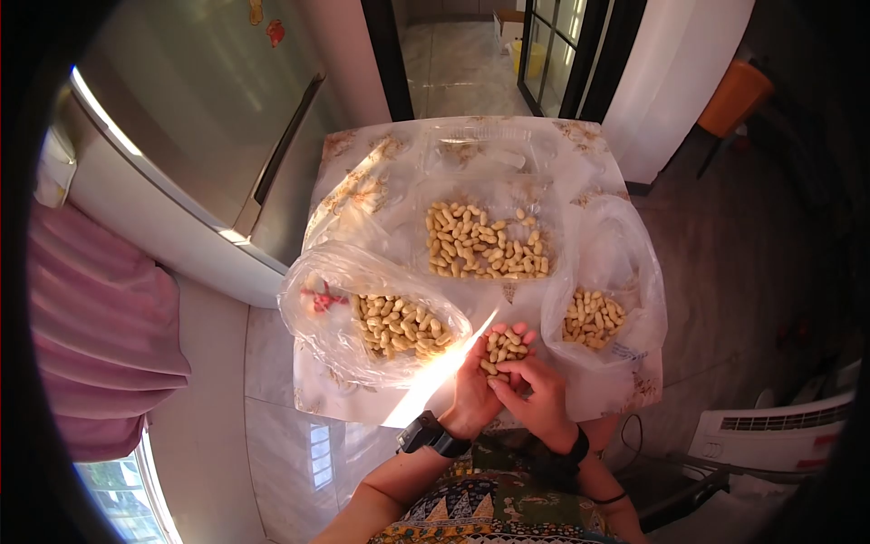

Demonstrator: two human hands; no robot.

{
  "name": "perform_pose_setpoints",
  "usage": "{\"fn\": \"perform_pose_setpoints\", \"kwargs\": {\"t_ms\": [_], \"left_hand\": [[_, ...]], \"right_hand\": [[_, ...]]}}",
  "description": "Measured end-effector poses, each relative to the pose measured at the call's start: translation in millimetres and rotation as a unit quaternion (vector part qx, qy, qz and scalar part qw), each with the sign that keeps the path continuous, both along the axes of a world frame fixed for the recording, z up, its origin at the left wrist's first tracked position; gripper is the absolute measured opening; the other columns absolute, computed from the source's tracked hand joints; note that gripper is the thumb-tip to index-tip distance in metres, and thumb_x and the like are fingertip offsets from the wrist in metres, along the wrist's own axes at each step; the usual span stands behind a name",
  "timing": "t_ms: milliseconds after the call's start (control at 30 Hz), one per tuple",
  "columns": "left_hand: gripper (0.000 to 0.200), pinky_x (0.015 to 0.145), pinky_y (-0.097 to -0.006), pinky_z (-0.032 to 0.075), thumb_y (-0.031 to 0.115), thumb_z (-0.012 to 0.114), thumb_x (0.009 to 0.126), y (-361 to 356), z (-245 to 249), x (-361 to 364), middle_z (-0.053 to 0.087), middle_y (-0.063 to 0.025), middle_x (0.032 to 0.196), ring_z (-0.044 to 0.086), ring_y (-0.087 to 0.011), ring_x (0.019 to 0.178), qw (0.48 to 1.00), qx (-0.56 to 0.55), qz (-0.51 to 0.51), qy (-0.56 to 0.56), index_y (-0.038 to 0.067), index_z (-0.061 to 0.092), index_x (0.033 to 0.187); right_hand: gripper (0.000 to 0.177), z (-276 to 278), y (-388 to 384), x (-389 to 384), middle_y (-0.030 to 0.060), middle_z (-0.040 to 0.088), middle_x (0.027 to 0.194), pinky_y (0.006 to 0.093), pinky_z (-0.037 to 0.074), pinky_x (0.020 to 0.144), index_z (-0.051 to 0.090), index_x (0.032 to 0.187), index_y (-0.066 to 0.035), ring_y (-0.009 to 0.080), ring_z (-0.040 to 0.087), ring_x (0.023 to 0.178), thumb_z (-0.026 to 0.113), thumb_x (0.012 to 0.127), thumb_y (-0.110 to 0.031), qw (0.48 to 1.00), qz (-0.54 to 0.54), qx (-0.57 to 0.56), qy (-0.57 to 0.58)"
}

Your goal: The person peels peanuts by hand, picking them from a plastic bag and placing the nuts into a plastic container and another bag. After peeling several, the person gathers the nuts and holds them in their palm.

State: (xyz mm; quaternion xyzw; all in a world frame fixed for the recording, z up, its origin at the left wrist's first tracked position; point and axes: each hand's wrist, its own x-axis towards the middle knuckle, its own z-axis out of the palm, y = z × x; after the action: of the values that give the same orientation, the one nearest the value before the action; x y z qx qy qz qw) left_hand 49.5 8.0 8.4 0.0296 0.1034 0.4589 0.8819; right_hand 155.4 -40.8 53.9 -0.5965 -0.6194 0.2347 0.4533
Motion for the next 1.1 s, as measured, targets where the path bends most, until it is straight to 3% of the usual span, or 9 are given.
{"fn": "perform_pose_setpoints", "kwargs": {"t_ms": [267,433,500,633,733,800,1000,1033,1100], "left_hand": [[0.032,0.112,-0.0449,0.038,0.033,0.046,0.104,-1.6,-3.2,0.7,0.052,-0.0126,0.138,0.046,-0.0297,0.134,0.998,0.023,0.007,0.064,0.009,0.052,0.126],[0.032,0.11,-0.0449,0.04,0.034,0.045,0.105,-1.2,-5.1,-0.5,0.053,-0.0115,0.137,0.046,-0.0292,0.134,1.0,0.005,-0.007,-0.015,0.01,0.053,0.125],[0.032,0.11,-0.045,0.04,0.033,0.045,0.105,-0.8,-6.5,0.2,0.053,-0.0113,0.136,0.046,-0.0291,0.134,0.999,0.009,-0.007,-0.035,0.01,0.053,0.125],[0.031,0.11,-0.045,0.04,0.034,0.045,0.105,-0.9,-1.0,-1.7,0.053,-0.0111,0.135,0.046,-0.0286,0.133,0.999,-0.02,-0.019,-0.031,0.01,0.054,0.123],[0.033,0.11,-0.0447,0.04,0.035,0.044,0.105,-1.0,-0.5,-0.8,0.054,-0.0117,0.135,0.046,-0.0288,0.133,0.999,-0.004,-0.014,-0.033,0.01,0.054,0.123],[0.033,0.11,-0.0443,0.04,0.036,0.044,0.105,-0.9,-2.3,1.3,0.054,-0.0117,0.134,0.046,-0.0292,0.132,1.0,0.002,-0.007,-0.019,0.01,0.053,0.124],[0.038,0.111,-0.0451,0.038,0.038,0.039,0.106,-5.1,-12.9,3.4,0.053,-0.0117,0.133,0.045,-0.0306,0.133,0.998,0.052,0.016,-0.031,0.009,0.05,0.126],[0.038,0.111,-0.0451,0.038,0.039,0.039,0.106,-7.1,-10.5,3.6,0.053,-0.0118,0.132,0.044,-0.0311,0.134,0.997,0.062,0.031,-0.031,0.009,0.05,0.126],[0.038,0.111,-0.0452,0.038,0.039,0.038,0.106,-5.3,-13.9,3.5,0.053,-0.0119,0.132,0.045,-0.0311,0.133,0.997,0.059,0.023,-0.035,0.009,0.05,0.126]], "right_hand": [[0.02,-3.0,2.2,-8.5,0.0046,0.058,0.07,0.0291,0.045,0.053,0.066,0.093,-0.005,0.0154,0.055,0.056,0.075,0.075,-0.004,1.0,-0.009,-0.007,0.017],[0.019,-4.9,0.9,-9.6,0.0027,0.059,0.074,0.0258,0.042,0.054,0.064,0.091,-0.004,0.0119,0.053,0.06,0.075,0.076,-0.001,0.997,-0.009,-0.04,0.063],[0.018,-5.5,3.2,-11.1,0.0036,0.06,0.075,0.0266,0.044,0.054,0.065,0.092,-0.005,0.0133,0.054,0.06,0.076,0.077,-0.003,0.997,-0.034,0.047,0.056],[0.019,-3.4,0.9,-8.1,0.005,0.062,0.08,0.026,0.045,0.057,0.065,0.093,-0.004,0.0134,0.056,0.064,0.077,0.078,-0.003,0.993,-0.039,0.072,0.08],[0.021,-2.8,-2.3,-5.8,0.0064,0.064,0.083,0.0273,0.049,0.061,0.066,0.094,-0.004,0.0158,0.061,0.068,0.078,0.077,-0.003,0.995,-0.032,0.061,0.075],[0.017,9.3,-3.8,-8.3,0.0076,0.068,0.09,0.0269,0.051,0.073,0.065,0.093,-0.002,0.0162,0.065,0.081,0.075,0.079,0.001,0.995,-0.02,0.039,0.09],[0.02,32.7,25.5,-29.4,0.01,0.069,0.094,0.0279,0.052,0.073,0.066,0.095,-0.002,0.0175,0.067,0.081,0.076,0.078,0.002,0.991,0.054,0.093,0.074],[0.022,37.9,32.2,-34.6,0.0096,0.069,0.096,0.0331,0.053,0.071,0.064,0.097,-0.004,0.0252,0.068,0.085,0.076,0.079,-0.002,0.99,0.074,0.085,0.084],[0.022,42.0,40.9,-39.9,0.0096,0.069,0.097,0.0337,0.053,0.071,0.064,0.098,-0.004,0.0257,0.067,0.085,0.076,0.079,-0.002,0.989,0.075,0.12,0.04]]}}
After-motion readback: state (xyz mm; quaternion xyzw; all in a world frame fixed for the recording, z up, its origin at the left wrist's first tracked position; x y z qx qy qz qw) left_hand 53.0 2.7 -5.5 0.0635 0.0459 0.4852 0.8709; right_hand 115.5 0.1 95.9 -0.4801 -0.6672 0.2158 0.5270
